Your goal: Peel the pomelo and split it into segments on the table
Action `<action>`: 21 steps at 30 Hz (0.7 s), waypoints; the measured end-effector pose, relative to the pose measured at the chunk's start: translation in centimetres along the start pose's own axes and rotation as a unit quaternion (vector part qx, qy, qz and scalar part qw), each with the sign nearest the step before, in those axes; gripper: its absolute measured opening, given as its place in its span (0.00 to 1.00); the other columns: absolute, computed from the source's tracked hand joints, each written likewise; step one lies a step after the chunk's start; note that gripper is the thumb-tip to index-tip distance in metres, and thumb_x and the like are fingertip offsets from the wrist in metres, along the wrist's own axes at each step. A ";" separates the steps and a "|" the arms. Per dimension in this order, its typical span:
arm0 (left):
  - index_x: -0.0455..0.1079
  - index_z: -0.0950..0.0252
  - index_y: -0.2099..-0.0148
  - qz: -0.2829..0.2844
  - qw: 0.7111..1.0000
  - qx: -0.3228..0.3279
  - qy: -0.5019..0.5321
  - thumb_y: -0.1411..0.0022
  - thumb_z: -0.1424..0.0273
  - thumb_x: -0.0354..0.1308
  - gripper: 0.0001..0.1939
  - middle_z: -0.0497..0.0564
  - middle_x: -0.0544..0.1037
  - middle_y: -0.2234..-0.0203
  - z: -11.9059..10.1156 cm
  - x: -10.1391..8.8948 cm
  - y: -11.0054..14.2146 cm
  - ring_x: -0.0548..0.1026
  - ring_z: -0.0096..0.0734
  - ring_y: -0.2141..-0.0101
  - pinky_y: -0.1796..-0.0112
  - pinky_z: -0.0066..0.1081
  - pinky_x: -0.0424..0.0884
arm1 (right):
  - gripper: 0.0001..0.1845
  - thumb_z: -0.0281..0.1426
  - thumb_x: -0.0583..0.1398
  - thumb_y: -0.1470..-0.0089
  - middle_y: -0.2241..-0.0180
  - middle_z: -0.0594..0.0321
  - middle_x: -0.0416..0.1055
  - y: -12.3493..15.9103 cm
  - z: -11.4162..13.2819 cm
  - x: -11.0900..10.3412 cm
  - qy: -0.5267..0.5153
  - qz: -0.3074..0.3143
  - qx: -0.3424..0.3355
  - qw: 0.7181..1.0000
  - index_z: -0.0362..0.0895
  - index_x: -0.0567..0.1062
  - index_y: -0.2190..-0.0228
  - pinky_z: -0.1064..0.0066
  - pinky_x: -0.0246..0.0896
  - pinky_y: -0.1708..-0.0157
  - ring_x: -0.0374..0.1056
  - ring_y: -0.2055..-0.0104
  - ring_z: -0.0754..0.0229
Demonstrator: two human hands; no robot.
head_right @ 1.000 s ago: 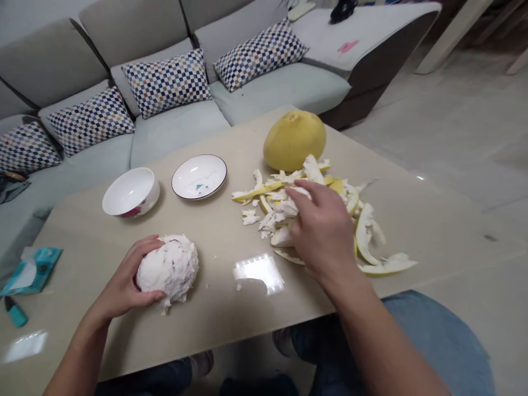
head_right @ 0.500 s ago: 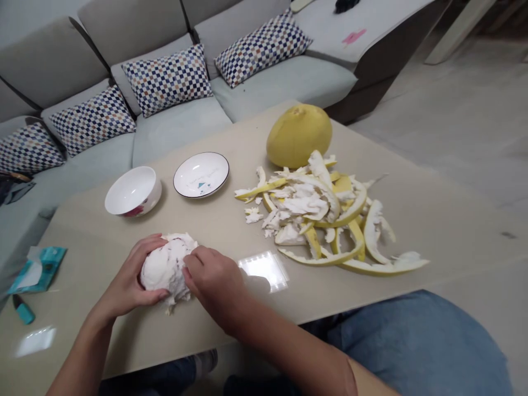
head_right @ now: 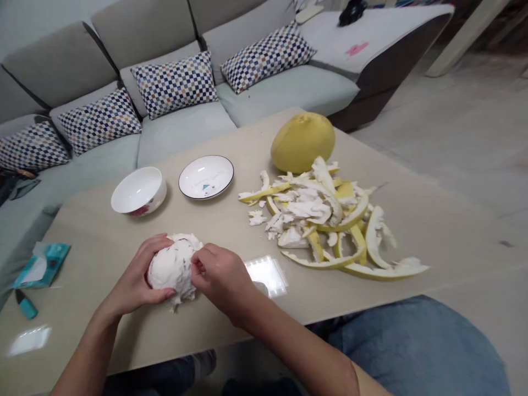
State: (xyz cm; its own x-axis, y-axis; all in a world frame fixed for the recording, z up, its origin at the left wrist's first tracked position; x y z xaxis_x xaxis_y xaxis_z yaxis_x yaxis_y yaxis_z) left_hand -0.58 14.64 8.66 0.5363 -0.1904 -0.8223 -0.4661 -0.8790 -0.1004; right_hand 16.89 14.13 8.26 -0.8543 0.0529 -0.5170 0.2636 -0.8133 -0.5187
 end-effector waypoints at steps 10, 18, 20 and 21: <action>0.58 0.53 0.38 0.007 1.000 -0.006 0.003 0.50 0.57 0.70 0.40 0.57 0.63 0.41 0.4 0.2 -0.1 0.58 0.53 0.37 0.38 0.51 0.57 | 0.07 0.25 0.57 0.41 0.71 0.61 0.75 1.2 1.4 0.1 0.109 -0.038 -0.030 0.993 0.44 0.75 0.68 0.73 0.58 0.72 0.70 0.73 0.63; 0.57 0.53 0.39 0.002 1.000 -0.006 0.005 0.50 0.57 0.71 0.40 0.57 0.63 0.41 0.6 0.2 0.1 0.58 0.53 0.37 0.38 0.51 0.57 | 0.08 0.23 0.57 0.43 0.73 0.62 0.75 -1.3 -1.7 -3.9 0.108 -0.097 0.016 0.989 0.43 0.75 0.71 0.72 0.63 0.70 0.70 0.72 0.62; 0.57 0.52 0.38 0.000 1.000 -0.012 0.003 0.50 0.57 0.71 0.40 0.57 0.63 0.41 0.8 0.1 0.3 0.58 0.53 0.37 0.38 0.51 0.57 | 0.07 0.25 0.58 0.42 0.68 0.61 0.77 -1.7 -3.0 -6.5 0.065 -0.107 0.029 0.992 0.44 0.77 0.67 0.71 0.68 0.66 0.72 0.68 0.61; 0.57 0.52 0.38 -0.001 1.000 -0.017 0.001 0.50 0.57 0.70 0.40 0.57 0.63 0.40 0.9 0.1 0.4 0.58 0.53 0.37 0.38 0.51 0.57 | 0.08 0.25 0.58 0.41 0.66 0.60 0.78 -1.6 -3.5 -7.9 0.066 -0.117 0.031 0.990 0.45 0.77 0.65 0.69 0.69 0.64 0.73 0.66 0.60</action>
Point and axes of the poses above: each hand's wrist, its own y-axis away from the middle knuckle, its own x-axis out of the palm, z = x × y, the point moved 8 cm from there along -y, towards the middle knuckle
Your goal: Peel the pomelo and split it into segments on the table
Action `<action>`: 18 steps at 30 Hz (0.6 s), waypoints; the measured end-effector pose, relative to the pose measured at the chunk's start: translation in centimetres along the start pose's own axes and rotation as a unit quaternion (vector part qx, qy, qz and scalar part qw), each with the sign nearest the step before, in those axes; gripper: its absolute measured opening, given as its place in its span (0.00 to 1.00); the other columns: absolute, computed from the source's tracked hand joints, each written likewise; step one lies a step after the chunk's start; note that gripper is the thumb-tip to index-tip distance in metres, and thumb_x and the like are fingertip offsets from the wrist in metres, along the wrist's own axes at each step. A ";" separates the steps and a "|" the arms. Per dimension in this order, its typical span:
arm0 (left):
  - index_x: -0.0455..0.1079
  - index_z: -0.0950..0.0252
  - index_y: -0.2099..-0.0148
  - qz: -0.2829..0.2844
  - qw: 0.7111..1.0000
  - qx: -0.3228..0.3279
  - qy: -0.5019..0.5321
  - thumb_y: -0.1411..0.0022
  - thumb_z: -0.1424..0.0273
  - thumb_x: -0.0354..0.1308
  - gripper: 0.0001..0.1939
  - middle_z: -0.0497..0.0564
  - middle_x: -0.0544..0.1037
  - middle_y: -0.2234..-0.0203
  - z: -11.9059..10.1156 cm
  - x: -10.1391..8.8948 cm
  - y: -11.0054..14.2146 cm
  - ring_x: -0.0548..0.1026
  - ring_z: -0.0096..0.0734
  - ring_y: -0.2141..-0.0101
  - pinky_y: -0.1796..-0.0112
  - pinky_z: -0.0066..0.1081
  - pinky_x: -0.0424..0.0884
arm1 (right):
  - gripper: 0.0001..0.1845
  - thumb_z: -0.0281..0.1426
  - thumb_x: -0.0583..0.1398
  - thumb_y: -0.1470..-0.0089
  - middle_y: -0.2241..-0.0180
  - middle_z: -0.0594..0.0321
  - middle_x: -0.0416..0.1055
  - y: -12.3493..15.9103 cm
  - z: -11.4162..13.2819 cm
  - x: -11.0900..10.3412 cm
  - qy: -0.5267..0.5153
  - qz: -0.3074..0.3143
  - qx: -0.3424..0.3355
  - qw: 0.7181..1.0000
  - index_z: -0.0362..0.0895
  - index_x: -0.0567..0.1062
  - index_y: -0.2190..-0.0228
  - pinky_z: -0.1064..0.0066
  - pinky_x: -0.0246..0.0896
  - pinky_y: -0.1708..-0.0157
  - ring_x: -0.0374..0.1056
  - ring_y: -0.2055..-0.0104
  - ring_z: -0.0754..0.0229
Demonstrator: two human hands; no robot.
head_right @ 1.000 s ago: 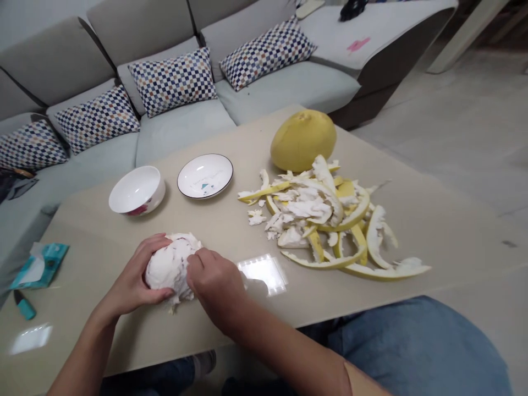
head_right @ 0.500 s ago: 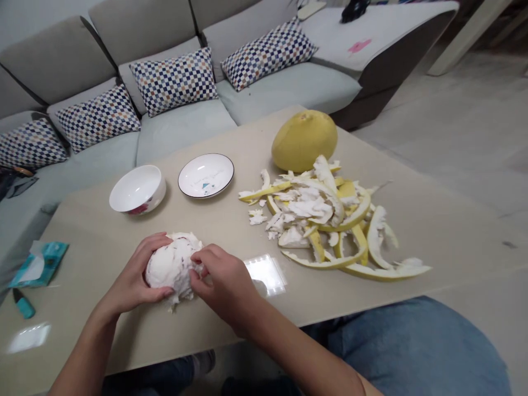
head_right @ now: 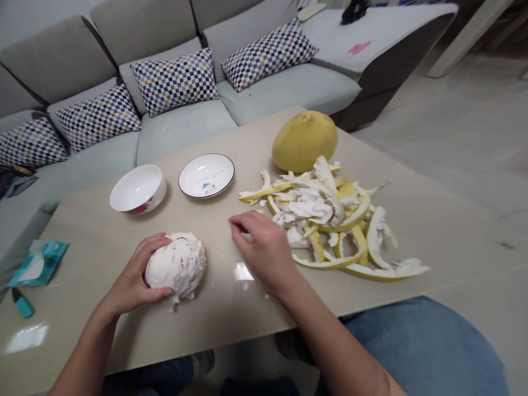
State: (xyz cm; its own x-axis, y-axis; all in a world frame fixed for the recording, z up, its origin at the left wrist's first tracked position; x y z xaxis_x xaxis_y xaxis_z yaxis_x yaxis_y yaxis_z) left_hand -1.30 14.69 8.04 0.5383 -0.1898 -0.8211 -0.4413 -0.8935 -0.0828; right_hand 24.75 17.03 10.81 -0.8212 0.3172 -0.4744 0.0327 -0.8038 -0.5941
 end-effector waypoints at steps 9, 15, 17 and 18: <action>0.56 0.54 0.38 0.007 0.999 -0.011 -0.037 0.47 0.59 0.69 0.38 0.56 0.63 0.40 -1.5 0.2 -0.7 0.60 0.48 0.38 0.38 0.47 0.58 | 0.13 0.27 0.56 0.42 0.59 0.51 0.79 0.5 -5.6 -8.1 0.235 -0.101 0.001 0.967 0.42 0.80 0.59 0.54 0.70 0.55 0.75 0.57 0.47; 0.56 0.54 0.38 0.004 0.999 -0.006 -0.054 0.46 0.61 0.68 0.37 0.57 0.63 0.41 -2.3 0.3 -0.8 0.60 0.49 0.38 0.39 0.49 0.59 | 0.09 0.28 0.58 0.40 0.62 0.56 0.79 2.4 -1.3 -2.8 0.085 0.001 -0.043 0.995 0.45 0.79 0.62 0.60 0.71 0.57 0.75 0.59 0.53; 0.56 0.54 0.38 0.003 0.998 -0.006 -0.059 0.46 0.61 0.69 0.37 0.57 0.63 0.41 -2.5 0.4 -0.8 0.60 0.49 0.39 0.39 0.49 0.59 | 0.10 0.27 0.57 0.39 0.63 0.58 0.79 3.3 1.0 0.7 0.024 0.077 -0.060 0.995 0.45 0.78 0.60 0.65 0.71 0.59 0.75 0.61 0.56; 0.56 0.54 0.38 0.002 0.998 -0.007 -0.059 0.46 0.61 0.69 0.38 0.57 0.63 0.41 -2.5 0.4 -0.8 0.60 0.50 0.39 0.39 0.49 0.59 | 0.10 0.27 0.58 0.39 0.63 0.58 0.79 3.7 2.0 2.0 0.023 0.092 -0.069 0.993 0.45 0.78 0.58 0.66 0.71 0.60 0.75 0.62 0.56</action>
Point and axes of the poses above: each hand's wrist, its own y-axis away from the middle knuckle, its own x-axis out of the palm, z = x × y, the point moved 8 cm from there along -y, towards the middle knuckle
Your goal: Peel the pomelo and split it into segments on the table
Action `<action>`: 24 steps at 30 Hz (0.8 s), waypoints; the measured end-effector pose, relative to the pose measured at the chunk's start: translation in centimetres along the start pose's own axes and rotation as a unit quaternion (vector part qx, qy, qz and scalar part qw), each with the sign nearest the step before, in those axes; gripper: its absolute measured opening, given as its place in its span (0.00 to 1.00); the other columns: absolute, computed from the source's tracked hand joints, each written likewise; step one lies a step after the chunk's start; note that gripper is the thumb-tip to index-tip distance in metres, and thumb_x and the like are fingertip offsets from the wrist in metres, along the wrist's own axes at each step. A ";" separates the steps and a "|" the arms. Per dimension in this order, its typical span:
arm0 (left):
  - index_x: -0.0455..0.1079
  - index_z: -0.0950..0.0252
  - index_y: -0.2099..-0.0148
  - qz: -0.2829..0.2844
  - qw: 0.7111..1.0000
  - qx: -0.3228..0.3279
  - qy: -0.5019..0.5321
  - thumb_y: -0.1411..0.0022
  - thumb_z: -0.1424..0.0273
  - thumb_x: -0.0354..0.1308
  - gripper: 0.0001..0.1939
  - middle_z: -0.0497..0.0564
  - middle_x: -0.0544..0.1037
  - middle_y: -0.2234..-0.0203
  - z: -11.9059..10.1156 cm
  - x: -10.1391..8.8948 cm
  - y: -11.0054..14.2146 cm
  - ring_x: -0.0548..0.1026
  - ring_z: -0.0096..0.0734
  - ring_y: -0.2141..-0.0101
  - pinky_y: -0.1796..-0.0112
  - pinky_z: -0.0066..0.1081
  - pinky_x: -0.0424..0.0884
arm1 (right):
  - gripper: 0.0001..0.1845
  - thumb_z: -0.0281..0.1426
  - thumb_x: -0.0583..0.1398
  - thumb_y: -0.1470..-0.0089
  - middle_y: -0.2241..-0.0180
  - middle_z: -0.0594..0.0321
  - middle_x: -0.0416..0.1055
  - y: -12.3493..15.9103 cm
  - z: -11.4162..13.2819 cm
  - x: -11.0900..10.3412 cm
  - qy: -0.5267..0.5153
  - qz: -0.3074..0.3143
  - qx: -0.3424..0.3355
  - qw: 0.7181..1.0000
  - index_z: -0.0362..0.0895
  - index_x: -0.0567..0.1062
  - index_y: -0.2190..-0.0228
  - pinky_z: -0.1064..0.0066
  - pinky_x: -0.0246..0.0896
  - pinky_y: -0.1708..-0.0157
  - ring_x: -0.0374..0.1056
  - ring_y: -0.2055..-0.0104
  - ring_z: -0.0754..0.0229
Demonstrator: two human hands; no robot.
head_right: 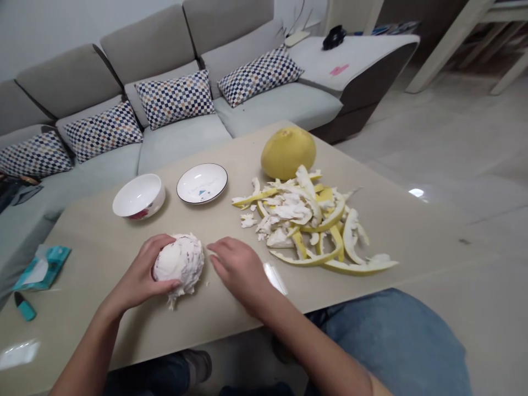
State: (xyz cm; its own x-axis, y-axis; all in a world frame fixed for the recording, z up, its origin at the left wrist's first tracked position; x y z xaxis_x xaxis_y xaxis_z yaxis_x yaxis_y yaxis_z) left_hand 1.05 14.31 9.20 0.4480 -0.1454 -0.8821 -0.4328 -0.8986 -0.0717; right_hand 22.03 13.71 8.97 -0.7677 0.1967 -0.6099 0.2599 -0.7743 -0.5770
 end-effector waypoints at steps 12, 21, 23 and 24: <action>0.56 0.54 0.38 0.004 1.000 -0.003 -0.001 0.47 0.61 0.69 0.38 0.58 0.63 0.41 -0.2 -0.1 -0.1 0.59 0.52 0.39 0.39 0.51 0.59 | 0.11 0.23 0.56 0.44 0.73 0.60 0.75 -2.4 1.0 3.4 0.074 -0.014 0.010 0.997 0.44 0.76 0.73 0.68 0.61 0.70 0.70 0.71 0.57; 0.57 0.55 0.37 0.030 0.999 -0.012 0.024 0.43 0.55 0.65 0.36 0.58 0.62 0.40 0.0 -0.2 -0.4 0.59 0.50 0.38 0.38 0.49 0.59 | 0.11 0.25 0.56 0.42 0.65 0.59 0.78 -1.9 -5.5 -1.7 -0.044 -0.070 0.104 0.991 0.45 0.79 0.64 0.66 0.68 0.63 0.73 0.64 0.58; 0.56 0.55 0.36 0.043 0.999 -0.014 0.029 0.39 0.55 0.62 0.34 0.58 0.61 0.39 0.1 -0.3 -0.3 0.58 0.49 0.37 0.38 0.49 0.58 | 0.11 0.25 0.56 0.43 0.65 0.59 0.78 -1.7 -6.3 -3.5 -0.029 -0.095 0.112 0.989 0.45 0.79 0.65 0.65 0.69 0.63 0.73 0.63 0.57; 0.55 0.55 0.35 0.053 0.998 -0.013 0.034 0.36 0.55 0.59 0.32 0.58 0.61 0.38 0.2 -0.4 -0.2 0.57 0.49 0.36 0.37 0.50 0.57 | 0.11 0.26 0.56 0.44 0.65 0.59 0.78 -1.6 -6.7 -4.5 -0.013 -0.114 0.118 0.986 0.45 0.79 0.66 0.65 0.69 0.63 0.73 0.63 0.57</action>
Point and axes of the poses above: each hand's wrist, its own y-axis away from the middle knuckle, its own x-axis out of the palm, z = x × y, the point moved 8 cm from there along -y, towards the middle knuckle
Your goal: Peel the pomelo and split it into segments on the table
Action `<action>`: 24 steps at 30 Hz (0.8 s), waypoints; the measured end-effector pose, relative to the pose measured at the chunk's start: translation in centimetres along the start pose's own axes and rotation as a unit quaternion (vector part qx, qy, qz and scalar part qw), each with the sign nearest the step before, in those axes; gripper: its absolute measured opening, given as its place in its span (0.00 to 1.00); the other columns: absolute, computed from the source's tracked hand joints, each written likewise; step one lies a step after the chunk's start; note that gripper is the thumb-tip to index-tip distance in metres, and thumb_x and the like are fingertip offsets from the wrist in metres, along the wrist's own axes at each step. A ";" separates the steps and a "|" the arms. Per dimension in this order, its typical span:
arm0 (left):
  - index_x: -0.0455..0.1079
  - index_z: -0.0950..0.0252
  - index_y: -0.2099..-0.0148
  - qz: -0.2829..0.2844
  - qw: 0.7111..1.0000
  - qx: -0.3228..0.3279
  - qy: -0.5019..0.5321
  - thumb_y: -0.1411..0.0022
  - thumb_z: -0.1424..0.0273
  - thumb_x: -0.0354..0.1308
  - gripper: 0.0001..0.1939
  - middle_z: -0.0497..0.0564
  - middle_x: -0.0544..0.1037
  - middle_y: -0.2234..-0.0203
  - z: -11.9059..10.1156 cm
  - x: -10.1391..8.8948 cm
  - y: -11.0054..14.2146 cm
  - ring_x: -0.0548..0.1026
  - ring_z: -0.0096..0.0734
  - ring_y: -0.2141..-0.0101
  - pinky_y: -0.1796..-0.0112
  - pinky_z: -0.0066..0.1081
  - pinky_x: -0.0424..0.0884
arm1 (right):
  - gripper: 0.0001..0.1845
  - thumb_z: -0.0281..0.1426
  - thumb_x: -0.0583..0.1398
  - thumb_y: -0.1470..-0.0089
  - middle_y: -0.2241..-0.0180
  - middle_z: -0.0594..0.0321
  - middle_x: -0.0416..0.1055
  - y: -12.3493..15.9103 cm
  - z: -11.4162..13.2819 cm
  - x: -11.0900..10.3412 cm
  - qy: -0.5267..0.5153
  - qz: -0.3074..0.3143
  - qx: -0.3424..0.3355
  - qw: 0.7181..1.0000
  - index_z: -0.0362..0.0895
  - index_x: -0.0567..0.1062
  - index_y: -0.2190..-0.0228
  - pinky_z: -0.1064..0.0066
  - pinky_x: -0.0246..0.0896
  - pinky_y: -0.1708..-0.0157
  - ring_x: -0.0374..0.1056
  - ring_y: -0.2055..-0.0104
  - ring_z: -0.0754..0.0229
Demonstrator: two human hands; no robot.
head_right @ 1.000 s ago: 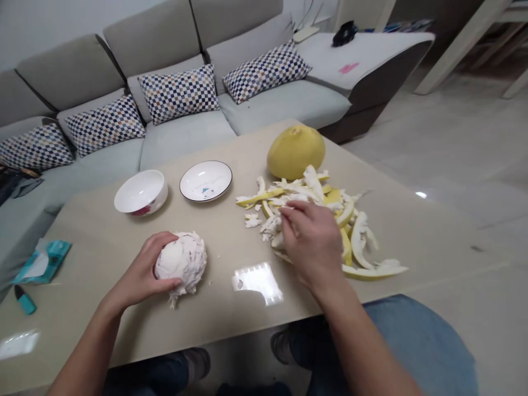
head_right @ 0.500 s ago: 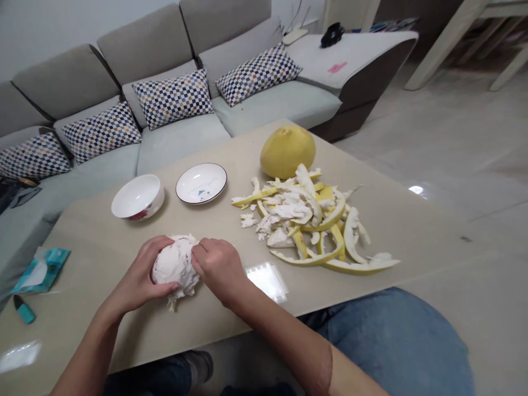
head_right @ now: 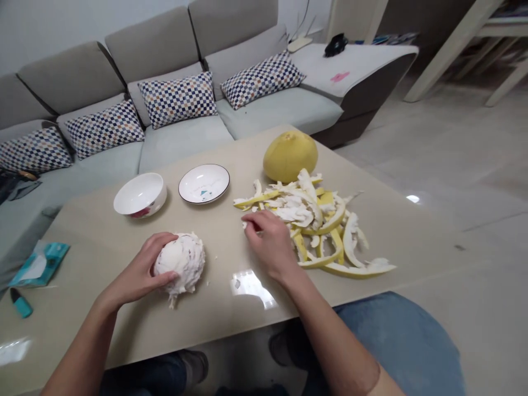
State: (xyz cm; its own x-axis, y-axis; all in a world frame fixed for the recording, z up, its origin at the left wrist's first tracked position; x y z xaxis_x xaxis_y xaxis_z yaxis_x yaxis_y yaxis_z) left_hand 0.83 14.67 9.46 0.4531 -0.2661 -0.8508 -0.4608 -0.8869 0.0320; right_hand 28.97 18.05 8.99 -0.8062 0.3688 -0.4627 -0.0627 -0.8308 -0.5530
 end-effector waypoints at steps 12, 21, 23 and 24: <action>0.63 0.54 0.37 0.027 0.994 -0.017 0.100 0.38 0.53 0.59 0.29 0.55 0.66 0.39 2.2 -0.7 -1.4 0.64 0.47 0.38 0.38 0.46 0.59 | 0.13 0.30 0.56 0.41 0.65 0.54 0.78 0.3 -3.1 -5.0 0.231 -0.072 -0.053 0.969 0.44 0.80 0.62 0.54 0.66 0.56 0.72 0.59 0.48; 0.68 0.61 0.44 -0.071 0.977 -0.096 0.176 0.38 0.52 0.57 0.26 0.55 0.73 0.45 3.3 -0.5 -3.3 0.71 0.47 0.45 0.43 0.42 0.66 | 0.15 0.21 0.52 0.44 0.64 0.56 0.77 2.5 1.9 -1.5 0.098 -0.018 -0.087 0.991 0.46 0.77 0.65 0.58 0.68 0.57 0.73 0.59 0.52; 0.68 0.61 0.44 -0.077 0.972 -0.111 0.192 0.38 0.51 0.56 0.26 0.55 0.74 0.46 3.6 -0.5 -3.2 0.72 0.47 0.46 0.44 0.42 0.67 | 0.12 0.24 0.54 0.40 0.61 0.56 0.77 3.9 4.3 1.4 0.031 0.057 -0.092 0.994 0.45 0.76 0.58 0.61 0.70 0.57 0.73 0.58 0.54; 0.68 0.61 0.44 -0.079 0.971 -0.114 0.196 0.38 0.51 0.56 0.26 0.55 0.74 0.46 3.6 -0.4 -3.2 0.72 0.46 0.46 0.44 0.42 0.67 | 0.12 0.26 0.56 0.39 0.59 0.55 0.77 4.6 5.5 2.9 0.012 0.090 -0.098 0.991 0.44 0.75 0.56 0.63 0.70 0.57 0.74 0.57 0.55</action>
State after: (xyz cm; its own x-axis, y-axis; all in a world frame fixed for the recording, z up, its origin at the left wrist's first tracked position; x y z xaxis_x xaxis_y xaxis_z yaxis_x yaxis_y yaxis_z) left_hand -0.69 18.99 7.83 0.7807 -0.2035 -0.5908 -0.2012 -0.9770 0.0706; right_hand 23.11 13.03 8.93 -0.7796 0.2330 -0.5813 0.1983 -0.7887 -0.5820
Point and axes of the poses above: each hand's wrist, its own y-axis away from the middle knuckle, its own x-axis out of the palm, z = x × y, the point moved 8 cm from there along -y, towards the middle knuckle
